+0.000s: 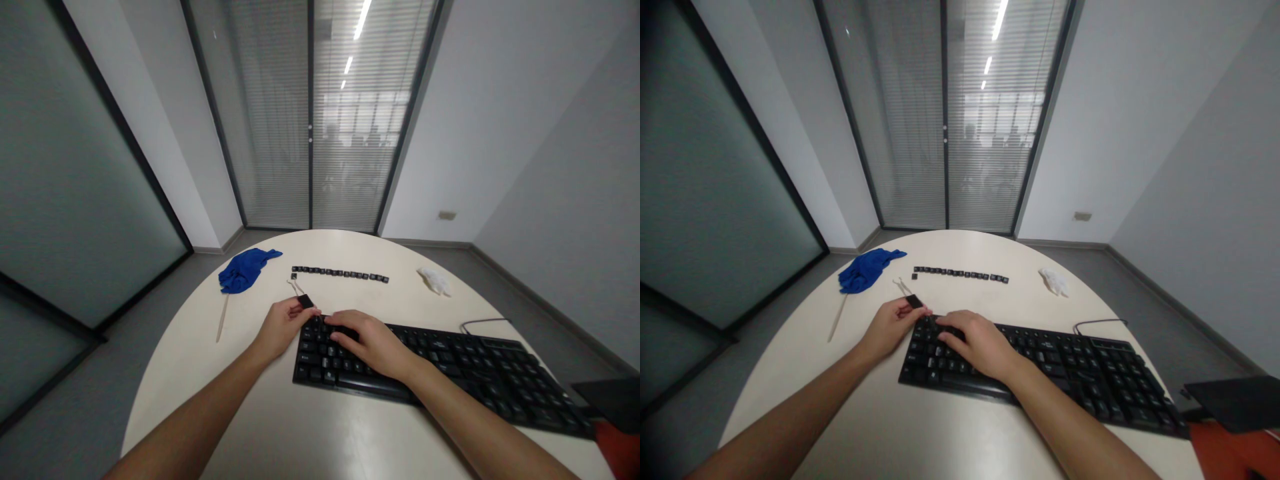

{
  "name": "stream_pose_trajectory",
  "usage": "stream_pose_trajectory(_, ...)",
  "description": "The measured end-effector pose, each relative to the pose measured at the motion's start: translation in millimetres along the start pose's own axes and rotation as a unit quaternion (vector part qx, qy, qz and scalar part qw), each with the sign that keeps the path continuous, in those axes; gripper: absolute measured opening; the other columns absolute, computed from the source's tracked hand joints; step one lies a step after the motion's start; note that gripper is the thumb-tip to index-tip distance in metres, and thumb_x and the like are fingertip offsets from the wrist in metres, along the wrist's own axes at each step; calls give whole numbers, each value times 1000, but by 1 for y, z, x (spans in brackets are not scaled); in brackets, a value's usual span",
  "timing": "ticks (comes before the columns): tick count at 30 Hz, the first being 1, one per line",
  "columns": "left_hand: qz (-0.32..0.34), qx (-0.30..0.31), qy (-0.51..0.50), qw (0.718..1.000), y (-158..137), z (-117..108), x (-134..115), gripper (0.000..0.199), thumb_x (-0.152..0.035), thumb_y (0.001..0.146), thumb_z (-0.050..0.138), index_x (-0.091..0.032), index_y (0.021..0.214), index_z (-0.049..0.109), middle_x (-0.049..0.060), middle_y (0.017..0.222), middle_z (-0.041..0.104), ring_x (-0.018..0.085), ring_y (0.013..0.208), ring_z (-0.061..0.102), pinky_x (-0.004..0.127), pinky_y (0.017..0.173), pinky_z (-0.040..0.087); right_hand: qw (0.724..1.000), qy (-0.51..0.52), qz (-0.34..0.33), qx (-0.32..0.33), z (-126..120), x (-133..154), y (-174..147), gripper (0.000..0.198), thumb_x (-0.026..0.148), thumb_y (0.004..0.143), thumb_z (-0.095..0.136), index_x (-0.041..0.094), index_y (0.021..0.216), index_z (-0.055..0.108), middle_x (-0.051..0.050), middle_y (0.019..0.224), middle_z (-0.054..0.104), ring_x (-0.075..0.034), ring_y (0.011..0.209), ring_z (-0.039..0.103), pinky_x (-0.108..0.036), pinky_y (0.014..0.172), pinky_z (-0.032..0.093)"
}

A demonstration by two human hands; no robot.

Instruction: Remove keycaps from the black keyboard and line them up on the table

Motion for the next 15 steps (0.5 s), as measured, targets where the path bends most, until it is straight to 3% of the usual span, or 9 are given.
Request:
stream_pose_trajectory(4, 51, -20, 44, 997, -5, 0, -18, 15, -27, 82, 68, -15, 86, 76, 6, 87, 77, 21, 84, 72, 31, 80, 56, 999, 13, 31, -23, -4, -6, 0, 31, 39, 89, 62, 25, 116, 65, -5, 115, 69, -22, 108, 62, -37, 98, 47)
stream_pose_trajectory(8, 116, 16, 98, 988, -14, 16, -34, 10, -23, 83, 69, -20, 85, 78, 3, 88, 77, 19, 83, 72, 29, 81, 56, 998, 4, 55, -34, -5, -11, 0, 28, 43, 87, 62, 23, 106, 68, -6, 106, 71, -23, 99, 64, -37, 91, 48)
stream_pose_trajectory(15, 140, 18, 119, 983, -19, 22, -36, 14, -22, 84, 68, -23, 95, 77, 0, 96, 78, 17, 89, 73, 27, 87, 56, 995, 18, 76, -56, -10, -16, 0, 20, 39, 90, 60, 23, 96, 70, -4, 95, 72, -20, 90, 65, -32, 83, 49)
Point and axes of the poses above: each hand's wrist, its own y-axis towards the middle knuckle, its own z-axis out of the palm, x = y × z, the point moved 10 cm from there along y, towards the middle knuckle
